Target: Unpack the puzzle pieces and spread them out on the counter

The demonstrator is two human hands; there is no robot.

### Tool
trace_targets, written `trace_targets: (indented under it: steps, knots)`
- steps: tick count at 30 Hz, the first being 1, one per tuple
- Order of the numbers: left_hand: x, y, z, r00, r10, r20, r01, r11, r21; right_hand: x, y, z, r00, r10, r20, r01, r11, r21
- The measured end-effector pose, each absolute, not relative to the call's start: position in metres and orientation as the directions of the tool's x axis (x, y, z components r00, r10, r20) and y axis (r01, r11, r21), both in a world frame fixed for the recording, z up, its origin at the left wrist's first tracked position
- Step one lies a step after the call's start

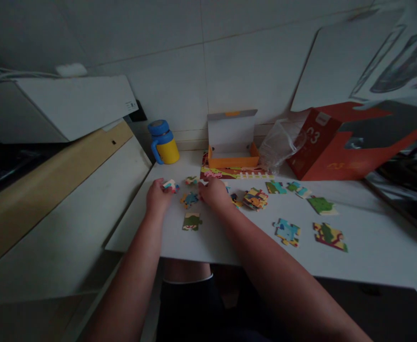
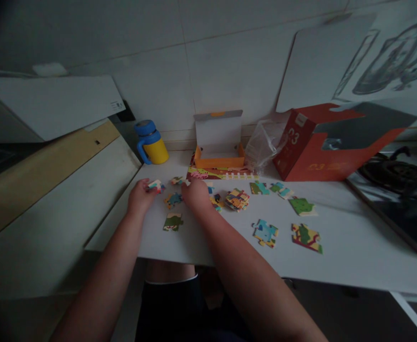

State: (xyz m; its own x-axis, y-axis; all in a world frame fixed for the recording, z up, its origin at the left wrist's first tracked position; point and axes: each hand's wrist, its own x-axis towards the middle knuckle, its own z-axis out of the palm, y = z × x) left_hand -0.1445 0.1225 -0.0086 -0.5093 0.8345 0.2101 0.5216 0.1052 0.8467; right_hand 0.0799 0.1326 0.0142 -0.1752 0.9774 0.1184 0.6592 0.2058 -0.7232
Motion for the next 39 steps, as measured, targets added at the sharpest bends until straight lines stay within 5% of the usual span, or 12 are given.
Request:
trace_targets:
  steps: [7, 9, 13, 24, 31, 39]
  knots:
    - [-0.140, 0.117, -0.001, -0.418, 0.851, 0.318, 0.738, 0.113, 0.665, 0.135, 0.093, 0.062, -0.158, 0.971, 0.181, 0.826, 0.231, -0.514]
    - [-0.140, 0.119, -0.002, -0.402, 0.858, 0.321, 0.759, 0.116, 0.641, 0.166, 0.085, 0.063, -0.138, 0.970, 0.201, 0.905, 0.206, -0.372]
    - [-0.138, 0.120, -0.003, -0.363, 0.864, 0.350, 0.806, 0.103, 0.583, 0.225, 0.078, 0.048, -0.177, 0.982, 0.061, 0.967, 0.185, -0.175]
    - [-0.132, 0.117, 0.003, -0.357, 0.880, 0.313, 0.802, 0.117, 0.586, 0.265, 0.089, 0.050, -0.271, 0.962, -0.041, 0.932, 0.252, -0.261]
    - [-0.132, 0.118, 0.002, -0.366, 0.883, 0.293, 0.785, 0.124, 0.607, 0.294, 0.090, 0.065, -0.242, 0.970, 0.019, 0.895, 0.231, -0.383]
    - [-0.135, 0.122, -0.002, -0.345, 0.889, 0.302, 0.780, 0.092, 0.619, 0.297, 0.077, 0.058, -0.190, 0.980, 0.062, 0.904, 0.199, -0.378]
